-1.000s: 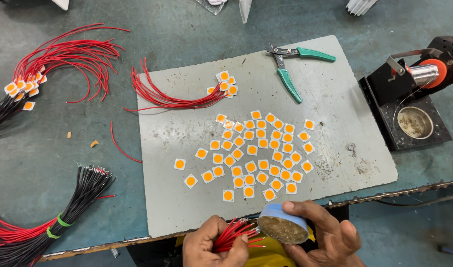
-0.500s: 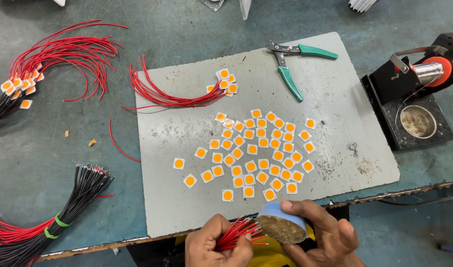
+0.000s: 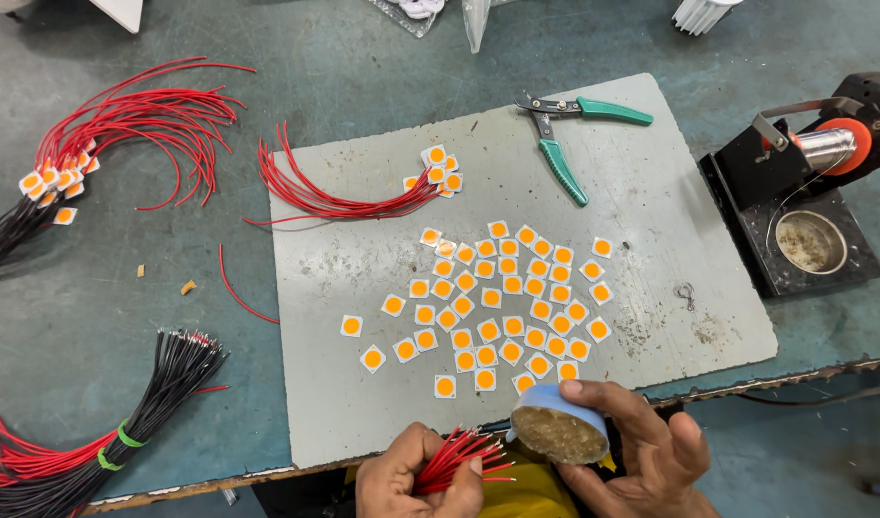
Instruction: The person arranges LED modules on a work surface, then strips the ends of red and black wires using wire cutters. They apply flux to the wire ends and solder the wires to the LED modules using a soldering iron and solder wire.
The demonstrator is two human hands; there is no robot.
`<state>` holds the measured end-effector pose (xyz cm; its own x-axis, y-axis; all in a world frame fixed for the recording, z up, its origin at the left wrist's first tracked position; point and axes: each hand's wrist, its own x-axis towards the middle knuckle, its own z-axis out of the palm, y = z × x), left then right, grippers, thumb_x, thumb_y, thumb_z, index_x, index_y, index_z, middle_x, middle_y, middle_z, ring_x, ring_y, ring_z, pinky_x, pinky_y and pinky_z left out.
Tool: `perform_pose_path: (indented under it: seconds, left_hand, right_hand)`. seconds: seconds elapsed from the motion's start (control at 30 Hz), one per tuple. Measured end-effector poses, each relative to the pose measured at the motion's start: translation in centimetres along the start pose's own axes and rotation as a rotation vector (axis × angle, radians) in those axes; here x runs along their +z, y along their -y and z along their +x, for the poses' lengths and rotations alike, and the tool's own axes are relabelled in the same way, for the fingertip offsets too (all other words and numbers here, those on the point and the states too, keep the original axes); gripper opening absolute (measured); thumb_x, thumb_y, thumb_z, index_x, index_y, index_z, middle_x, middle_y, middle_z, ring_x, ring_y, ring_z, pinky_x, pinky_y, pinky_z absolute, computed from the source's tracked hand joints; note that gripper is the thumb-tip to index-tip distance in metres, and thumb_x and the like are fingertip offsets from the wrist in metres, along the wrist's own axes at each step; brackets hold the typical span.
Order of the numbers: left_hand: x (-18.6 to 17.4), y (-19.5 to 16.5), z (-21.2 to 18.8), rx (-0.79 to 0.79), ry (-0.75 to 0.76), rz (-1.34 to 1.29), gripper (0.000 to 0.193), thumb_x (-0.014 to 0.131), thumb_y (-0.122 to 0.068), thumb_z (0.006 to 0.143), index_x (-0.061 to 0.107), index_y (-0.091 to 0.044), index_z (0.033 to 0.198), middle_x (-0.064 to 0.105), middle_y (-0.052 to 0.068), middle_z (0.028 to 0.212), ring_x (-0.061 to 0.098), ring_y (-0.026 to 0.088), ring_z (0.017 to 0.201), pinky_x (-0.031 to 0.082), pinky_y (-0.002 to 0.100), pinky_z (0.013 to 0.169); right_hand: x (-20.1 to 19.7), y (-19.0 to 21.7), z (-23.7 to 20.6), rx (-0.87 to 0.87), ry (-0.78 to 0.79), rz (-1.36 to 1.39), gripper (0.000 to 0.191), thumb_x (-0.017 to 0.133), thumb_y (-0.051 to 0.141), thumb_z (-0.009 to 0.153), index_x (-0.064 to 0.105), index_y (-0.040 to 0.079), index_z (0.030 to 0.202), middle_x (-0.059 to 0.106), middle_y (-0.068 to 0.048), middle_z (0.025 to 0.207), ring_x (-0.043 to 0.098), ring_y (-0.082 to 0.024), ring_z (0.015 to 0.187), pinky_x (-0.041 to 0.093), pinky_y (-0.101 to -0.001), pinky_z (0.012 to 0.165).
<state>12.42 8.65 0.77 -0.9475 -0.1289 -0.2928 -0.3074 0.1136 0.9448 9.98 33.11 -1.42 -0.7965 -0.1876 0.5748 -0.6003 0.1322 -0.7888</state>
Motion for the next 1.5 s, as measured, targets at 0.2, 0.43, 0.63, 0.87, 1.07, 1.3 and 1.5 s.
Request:
perform_pose_path:
  seconds: [0.2, 0.43, 0.63, 0.87, 1.07, 1.3, 1.5]
  left_hand:
    - [0.0, 0.6, 0.6, -0.035, 0.173, -0.313, 0.019, 0.073, 0.002, 0.078, 0.061, -0.003, 0.065, 0.069, 0.002, 0.061, 0.053, 0.001, 0.055, 0.043, 0.021, 0.055]
    - [0.6, 0.3, 0.5, -0.081, 0.154, -0.345, 0.019, 0.070, 0.005, 0.078, 0.061, -0.001, 0.064, 0.068, 0.003, 0.060, 0.055, 0.002, 0.055, 0.044, 0.023, 0.053]
    - [0.1, 0.9, 0.4, 0.019, 0.145, -0.306, 0.023, 0.075, 0.004, 0.077, 0.057, -0.003, 0.064, 0.064, 0.000, 0.059, 0.048, 0.000, 0.055, 0.039, 0.021, 0.053]
    - [-0.2, 1.0, 0.6, -0.057, 0.177, -0.317, 0.016, 0.072, 0.003, 0.078, 0.062, -0.002, 0.066, 0.065, 0.002, 0.059, 0.052, 0.002, 0.054, 0.042, 0.022, 0.054]
    - [0.2, 0.5, 0.1, 0.027, 0.135, -0.298, 0.015, 0.075, 0.000, 0.080, 0.064, -0.002, 0.070, 0.072, 0.004, 0.065, 0.062, 0.003, 0.062, 0.051, 0.022, 0.063]
    - [0.5, 0.1, 0.0, -0.013, 0.059, -0.141, 0.019, 0.083, -0.001, 0.076, 0.066, -0.001, 0.070, 0.067, 0.002, 0.058, 0.051, 0.000, 0.051, 0.041, 0.018, 0.051]
    - [0.7, -0.8, 0.0, -0.010, 0.050, -0.232, 0.014, 0.081, 0.002, 0.076, 0.067, -0.001, 0.072, 0.068, 0.000, 0.059, 0.051, -0.003, 0.051, 0.041, 0.016, 0.048]
  right_hand:
    - [0.0, 0.4, 0.3, -0.081, 0.078, 0.032, 0.124, 0.079, -0.006, 0.081, -0.003, 0.042, 0.160, 0.056, -0.027, 0.134, 0.072, -0.030, 0.107, 0.067, -0.0434, 0.087]
    - [0.3, 0.8, 0.5, -0.111, 0.087, 0.099, 0.122, 0.080, -0.006, 0.082, 0.002, 0.044, 0.162, 0.057, -0.025, 0.135, 0.073, -0.028, 0.105, 0.062, -0.0430, 0.086]
    - [-0.1, 0.0, -0.1, -0.063, 0.047, 0.040, 0.127, 0.079, -0.010, 0.077, -0.003, 0.040, 0.159, 0.056, -0.029, 0.133, 0.070, -0.032, 0.111, 0.067, -0.0428, 0.088]
    - [-0.5, -0.6, -0.6, -0.018, -0.012, -0.005, 0.133, 0.082, -0.012, 0.073, -0.007, 0.035, 0.159, 0.055, -0.029, 0.134, 0.067, -0.033, 0.119, 0.066, -0.0414, 0.092]
    - [-0.5, -0.4, -0.6, 0.008, -0.004, 0.042, 0.132, 0.081, -0.014, 0.073, -0.007, 0.037, 0.159, 0.053, -0.030, 0.137, 0.067, -0.034, 0.121, 0.063, -0.0424, 0.092]
    - [-0.2, -0.1, -0.5, 0.004, -0.001, 0.139, 0.129, 0.078, -0.017, 0.076, -0.004, 0.039, 0.159, 0.051, -0.032, 0.138, 0.063, -0.036, 0.125, 0.065, -0.0459, 0.096]
    - [0.1, 0.0, -0.4, -0.030, 0.031, 0.122, 0.124, 0.076, -0.012, 0.079, -0.004, 0.039, 0.160, 0.052, -0.032, 0.137, 0.065, -0.036, 0.123, 0.064, -0.0468, 0.097]
